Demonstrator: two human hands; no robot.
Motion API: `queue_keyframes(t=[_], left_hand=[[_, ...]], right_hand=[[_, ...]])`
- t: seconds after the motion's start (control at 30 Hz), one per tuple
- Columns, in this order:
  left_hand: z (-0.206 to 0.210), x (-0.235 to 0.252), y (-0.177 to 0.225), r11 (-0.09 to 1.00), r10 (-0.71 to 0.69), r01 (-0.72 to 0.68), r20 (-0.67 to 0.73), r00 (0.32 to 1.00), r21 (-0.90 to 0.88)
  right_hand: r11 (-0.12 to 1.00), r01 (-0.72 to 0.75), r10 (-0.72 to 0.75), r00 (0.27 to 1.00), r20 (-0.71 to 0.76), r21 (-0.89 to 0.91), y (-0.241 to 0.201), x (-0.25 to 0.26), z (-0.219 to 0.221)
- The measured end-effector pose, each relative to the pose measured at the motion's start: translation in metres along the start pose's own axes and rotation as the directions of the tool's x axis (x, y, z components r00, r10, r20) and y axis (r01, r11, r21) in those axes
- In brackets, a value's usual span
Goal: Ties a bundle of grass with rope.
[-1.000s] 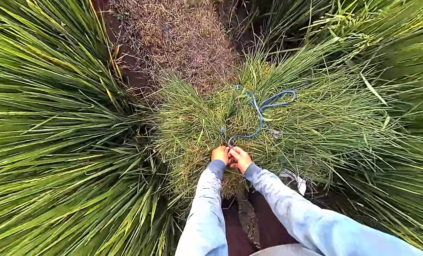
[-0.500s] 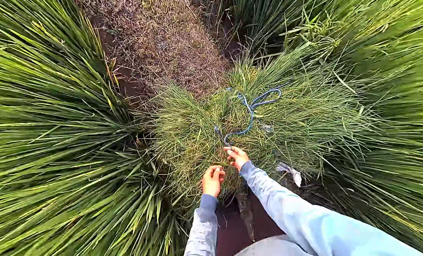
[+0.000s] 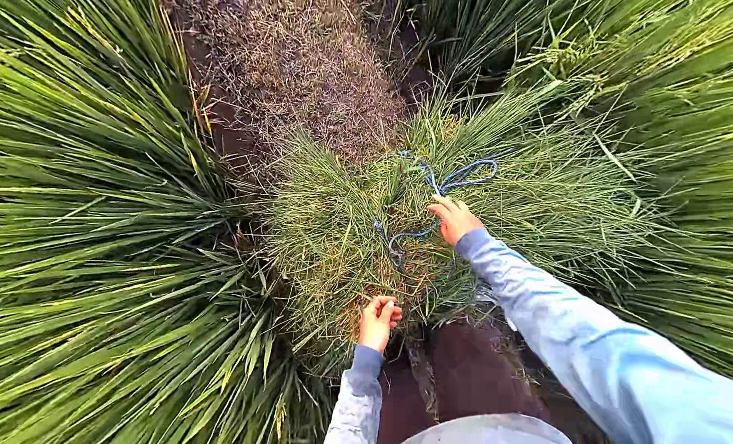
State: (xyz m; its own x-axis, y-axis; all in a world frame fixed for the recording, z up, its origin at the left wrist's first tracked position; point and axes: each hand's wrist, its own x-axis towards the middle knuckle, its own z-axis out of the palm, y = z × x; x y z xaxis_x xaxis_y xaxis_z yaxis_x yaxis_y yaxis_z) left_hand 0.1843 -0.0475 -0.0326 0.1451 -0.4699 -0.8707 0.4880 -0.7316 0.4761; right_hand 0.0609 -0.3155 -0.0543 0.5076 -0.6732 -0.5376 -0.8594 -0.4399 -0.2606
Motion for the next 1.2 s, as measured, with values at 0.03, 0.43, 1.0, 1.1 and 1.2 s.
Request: queue_keyframes(t=[0.03,0.43,1.0,1.1,1.2], left_hand=[[0.009,0.003,0.0,0.999,-0.013,0.012,0.031,0.999,0.031],[0.052,0.09,-0.019,0.911,-0.115,0.199,-0.239,0.964,0.362],[0.015,0.13,-0.039,0.884,-0.209,0.288,-0.241,0.948,0.368],[0.005,0.121,-0.05,0.888,-0.103,0.143,-0.114,0.988,0.437],[-0.001,0.118,-0.048,0.9,-0.124,0.152,-0.094,0.988,0.409]], right_hand=[[0.998,0.012,-0.01,0.999,0.036,-0.063,0.013,0.006,0.004],[0.869,-0.302,0.162,0.922,0.351,0.393,-0.032,-0.085,0.117],[0.755,-0.552,0.407,0.818,0.407,0.354,-0.084,-0.061,0.163],[0.743,-0.596,0.429,0.774,0.466,0.306,-0.094,-0.061,0.153],[0.76,-0.6,0.411,0.742,0.529,0.251,-0.1,-0.056,0.154]])
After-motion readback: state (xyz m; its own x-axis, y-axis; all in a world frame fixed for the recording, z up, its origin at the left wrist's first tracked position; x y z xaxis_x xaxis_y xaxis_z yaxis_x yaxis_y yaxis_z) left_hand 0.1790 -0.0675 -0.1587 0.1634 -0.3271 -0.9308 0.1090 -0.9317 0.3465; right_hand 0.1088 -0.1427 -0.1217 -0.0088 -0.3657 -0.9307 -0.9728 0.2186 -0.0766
